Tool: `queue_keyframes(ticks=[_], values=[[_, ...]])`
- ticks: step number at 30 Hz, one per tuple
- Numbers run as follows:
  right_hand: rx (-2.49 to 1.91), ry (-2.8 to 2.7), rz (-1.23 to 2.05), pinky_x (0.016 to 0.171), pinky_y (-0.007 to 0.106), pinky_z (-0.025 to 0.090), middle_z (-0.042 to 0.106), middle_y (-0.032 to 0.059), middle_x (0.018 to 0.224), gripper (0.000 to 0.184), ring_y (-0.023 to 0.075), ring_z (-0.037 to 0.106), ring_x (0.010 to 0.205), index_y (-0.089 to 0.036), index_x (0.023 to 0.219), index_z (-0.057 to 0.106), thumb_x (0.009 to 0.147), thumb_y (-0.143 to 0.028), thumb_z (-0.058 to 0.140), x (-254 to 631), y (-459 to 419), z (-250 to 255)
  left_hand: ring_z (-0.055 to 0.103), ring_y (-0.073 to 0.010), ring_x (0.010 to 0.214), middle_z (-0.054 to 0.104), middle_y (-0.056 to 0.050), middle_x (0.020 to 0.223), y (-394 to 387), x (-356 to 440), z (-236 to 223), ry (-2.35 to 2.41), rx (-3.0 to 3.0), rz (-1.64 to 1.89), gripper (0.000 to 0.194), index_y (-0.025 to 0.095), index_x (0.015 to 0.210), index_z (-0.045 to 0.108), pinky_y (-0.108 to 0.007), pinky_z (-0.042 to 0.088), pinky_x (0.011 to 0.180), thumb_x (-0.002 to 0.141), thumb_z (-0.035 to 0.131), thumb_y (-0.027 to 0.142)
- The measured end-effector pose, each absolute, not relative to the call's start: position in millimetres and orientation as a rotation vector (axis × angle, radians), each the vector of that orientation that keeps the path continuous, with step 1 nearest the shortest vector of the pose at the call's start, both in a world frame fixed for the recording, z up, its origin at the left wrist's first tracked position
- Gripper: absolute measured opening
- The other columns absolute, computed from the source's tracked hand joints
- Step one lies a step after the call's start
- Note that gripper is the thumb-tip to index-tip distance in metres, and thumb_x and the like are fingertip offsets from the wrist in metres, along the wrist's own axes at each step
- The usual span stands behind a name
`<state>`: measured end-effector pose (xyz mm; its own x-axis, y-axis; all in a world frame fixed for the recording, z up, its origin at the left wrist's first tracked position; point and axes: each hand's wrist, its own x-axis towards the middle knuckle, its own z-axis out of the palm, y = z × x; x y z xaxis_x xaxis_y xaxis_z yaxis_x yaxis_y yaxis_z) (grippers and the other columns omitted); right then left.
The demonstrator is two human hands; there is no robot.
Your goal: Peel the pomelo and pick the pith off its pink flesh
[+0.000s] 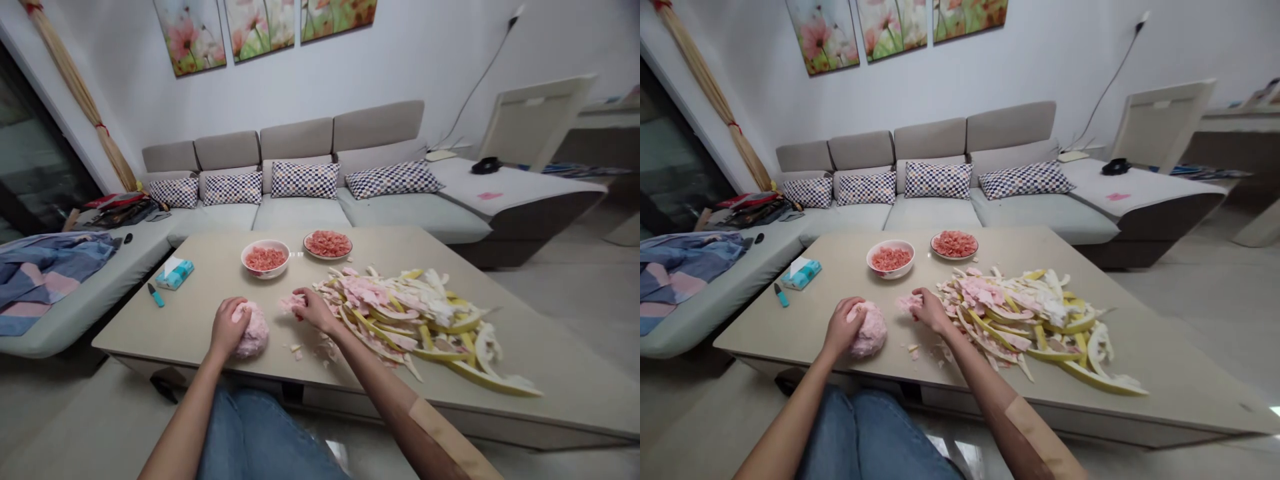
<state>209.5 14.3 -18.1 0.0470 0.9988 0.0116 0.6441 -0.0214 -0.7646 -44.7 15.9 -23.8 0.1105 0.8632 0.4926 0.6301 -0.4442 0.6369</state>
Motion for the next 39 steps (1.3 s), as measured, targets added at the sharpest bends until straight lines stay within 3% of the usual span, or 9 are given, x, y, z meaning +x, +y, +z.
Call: queue_keyframes(ticks=[7, 12, 15, 19, 24, 31, 35, 37, 39], values=[[-1.330, -1.657, 1.038, 0.056, 0.021, 0.047, 0.068, 0.0006, 0.073, 0.012, 0.0131, 0.064, 0.060, -0.016, 0.086, 0.066, 0.080, -0.024, 0.060, 207.9, -34.2, 10.1, 0.049, -0.0313, 0.126, 0.059, -0.011, 0.131, -18.7, -15.8, 18.0, 1.616, 2.416, 1.194, 0.041, 0.027, 0.119, 0.062, -0.051, 0.035, 0.108, 0.078, 0.067, 0.029], [-1.274, -1.731, 1.020, 0.059, 0.020, 0.044, 0.067, 0.0002, 0.066, 0.014, 0.0135, 0.063, 0.063, -0.017, 0.079, 0.068, 0.081, -0.024, 0.056, 200.4, -62.8, 32.0, 0.065, -0.0200, 0.094, 0.071, -0.005, 0.102, -51.8, 17.8, 35.2, 1.149, 2.332, 0.902, 0.021, 0.025, 0.106, 0.065, -0.032, 0.050, 0.082, 0.090, 0.054, 0.031], [-1.406, -1.751, 0.827, 0.056, 0.021, 0.037, 0.063, -0.0008, 0.061, 0.010, 0.0128, 0.057, 0.061, -0.017, 0.067, 0.064, 0.076, -0.021, 0.060, 195.7, -75.4, 29.8, 0.065, -0.0176, 0.077, 0.070, -0.003, 0.084, -61.2, 24.9, 28.6, 1.168, 2.204, 0.864, 0.018, 0.023, 0.090, 0.067, -0.028, 0.049, 0.070, 0.090, 0.050, 0.028], [-1.449, -1.717, 0.627, 0.053, 0.022, 0.030, 0.057, -0.0019, 0.057, 0.014, 0.0112, 0.048, 0.057, -0.018, 0.059, 0.058, 0.071, -0.018, 0.064, 187.0, -88.1, 9.2, 0.065, -0.0176, 0.076, 0.071, -0.003, 0.083, -68.0, 27.7, 11.3, 1.166, 2.074, 0.905, 0.017, 0.022, 0.085, 0.069, -0.026, 0.050, 0.065, 0.083, 0.053, 0.026], [-1.427, -1.580, 0.599, 0.056, 0.022, 0.033, 0.055, -0.0015, 0.060, 0.011, 0.0109, 0.046, 0.058, -0.018, 0.061, 0.059, 0.072, -0.016, 0.059, 184.6, -100.3, -14.2, 0.063, -0.0157, 0.073, 0.070, -0.002, 0.077, -68.6, 43.1, -14.2, 1.148, 1.696, 0.945, 0.016, 0.018, 0.081, 0.068, -0.024, 0.050, 0.066, 0.073, 0.060, 0.028], [-1.316, -1.220, 0.971, 0.050, 0.023, 0.045, 0.056, -0.0026, 0.059, 0.017, 0.0120, 0.052, 0.051, -0.018, 0.079, 0.063, 0.075, -0.034, 0.058, 265.8, -120.0, -5.0, 0.038, -0.0075, 0.041, 0.049, 0.006, 0.054, -36.8, 72.7, -29.4, 1.180, 1.293, 1.021, 0.039, 0.013, 0.088, 0.064, -0.019, 0.031, 0.035, 0.071, 0.063, 0.049], [-1.441, -1.183, 0.837, 0.061, 0.028, 0.053, 0.070, 0.0072, 0.091, 0.037, 0.0166, 0.063, 0.068, -0.017, 0.100, 0.067, 0.077, -0.046, 0.063, 316.7, -126.4, 7.6, 0.045, -0.0086, 0.047, 0.058, 0.002, 0.068, -32.6, 108.8, -19.6, 1.033, 1.382, 0.851, 0.046, 0.014, 0.098, 0.063, -0.019, 0.036, 0.036, 0.073, 0.064, 0.054], [-1.426, -1.181, 0.856, 0.064, 0.029, 0.054, 0.067, 0.0106, 0.113, 0.050, 0.0182, 0.065, 0.077, -0.020, 0.118, 0.063, 0.078, -0.049, 0.065, 323.9, -125.8, 6.9, 0.053, -0.0114, 0.058, 0.063, -0.002, 0.079, -38.0, 128.9, -14.7, 0.947, 1.404, 0.790, 0.047, 0.015, 0.102, 0.062, -0.020, 0.041, 0.042, 0.072, 0.068, 0.050], [-1.384, -1.202, 0.888, 0.064, 0.029, 0.054, 0.066, 0.0104, 0.118, 0.055, 0.0183, 0.066, 0.079, -0.022, 0.126, 0.058, 0.079, -0.049, 0.065, 321.4, -123.2, 1.1, 0.059, -0.0136, 0.069, 0.066, -0.004, 0.088, -45.5, 144.4, -12.4, 0.854, 1.411, 0.756, 0.048, 0.016, 0.106, 0.060, -0.021, 0.045, 0.051, 0.068, 0.073, 0.042]])
